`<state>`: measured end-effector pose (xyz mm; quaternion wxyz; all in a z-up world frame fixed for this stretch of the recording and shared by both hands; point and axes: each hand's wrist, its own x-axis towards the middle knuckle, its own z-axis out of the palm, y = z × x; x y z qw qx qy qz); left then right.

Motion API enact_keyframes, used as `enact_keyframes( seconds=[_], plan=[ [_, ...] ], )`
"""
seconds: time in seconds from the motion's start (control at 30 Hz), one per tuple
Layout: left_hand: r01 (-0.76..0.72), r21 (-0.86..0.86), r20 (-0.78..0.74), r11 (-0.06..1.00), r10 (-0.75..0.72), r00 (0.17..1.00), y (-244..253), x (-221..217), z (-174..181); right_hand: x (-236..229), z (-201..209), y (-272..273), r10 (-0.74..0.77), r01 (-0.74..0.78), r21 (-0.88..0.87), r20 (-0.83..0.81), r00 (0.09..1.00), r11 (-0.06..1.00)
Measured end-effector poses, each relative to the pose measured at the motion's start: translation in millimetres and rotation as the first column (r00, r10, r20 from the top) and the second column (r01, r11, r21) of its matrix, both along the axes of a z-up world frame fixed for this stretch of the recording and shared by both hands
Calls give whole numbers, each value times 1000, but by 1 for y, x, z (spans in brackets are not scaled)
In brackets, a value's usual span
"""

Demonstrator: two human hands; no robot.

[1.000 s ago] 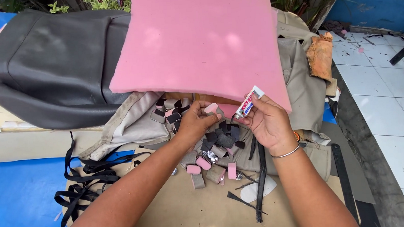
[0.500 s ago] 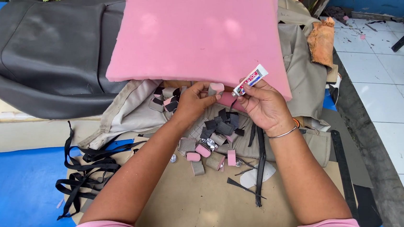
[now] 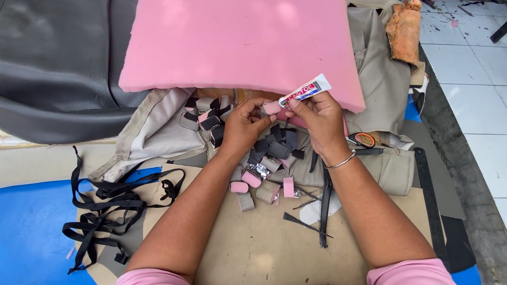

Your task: Applying adhesive to small leather and fabric scraps to assemble or repair them, including trimming with scissors.

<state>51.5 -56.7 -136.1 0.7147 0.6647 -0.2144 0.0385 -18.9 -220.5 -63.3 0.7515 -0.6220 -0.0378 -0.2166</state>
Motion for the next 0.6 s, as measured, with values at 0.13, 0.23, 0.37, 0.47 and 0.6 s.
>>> enact_keyframes(
  seconds=[0.13, 0.23, 0.37, 0.47, 0.6],
  plan=[
    [-25, 59, 23, 998, 24, 999, -1, -8, 4, 0, -9, 4, 10, -8, -124, 14, 1000, 992],
    [-52, 52, 52, 997, 50, 997, 0, -10, 6, 0, -14, 2, 12, 2, -243, 55, 998, 970],
    [-85, 94, 81, 992, 78, 994, 0, -6, 3, -3, -13, 2, -100, 165, -443, 168, 981, 881],
    [-105, 131, 116, 986, 90, 989, -2, -5, 0, -2, -18, 1, -187, 306, -542, 264, 946, 783],
    [-133, 164, 145, 977, 109, 983, -3, -10, 3, -1, -19, 5, -211, 360, -577, 310, 927, 733]
  ],
)
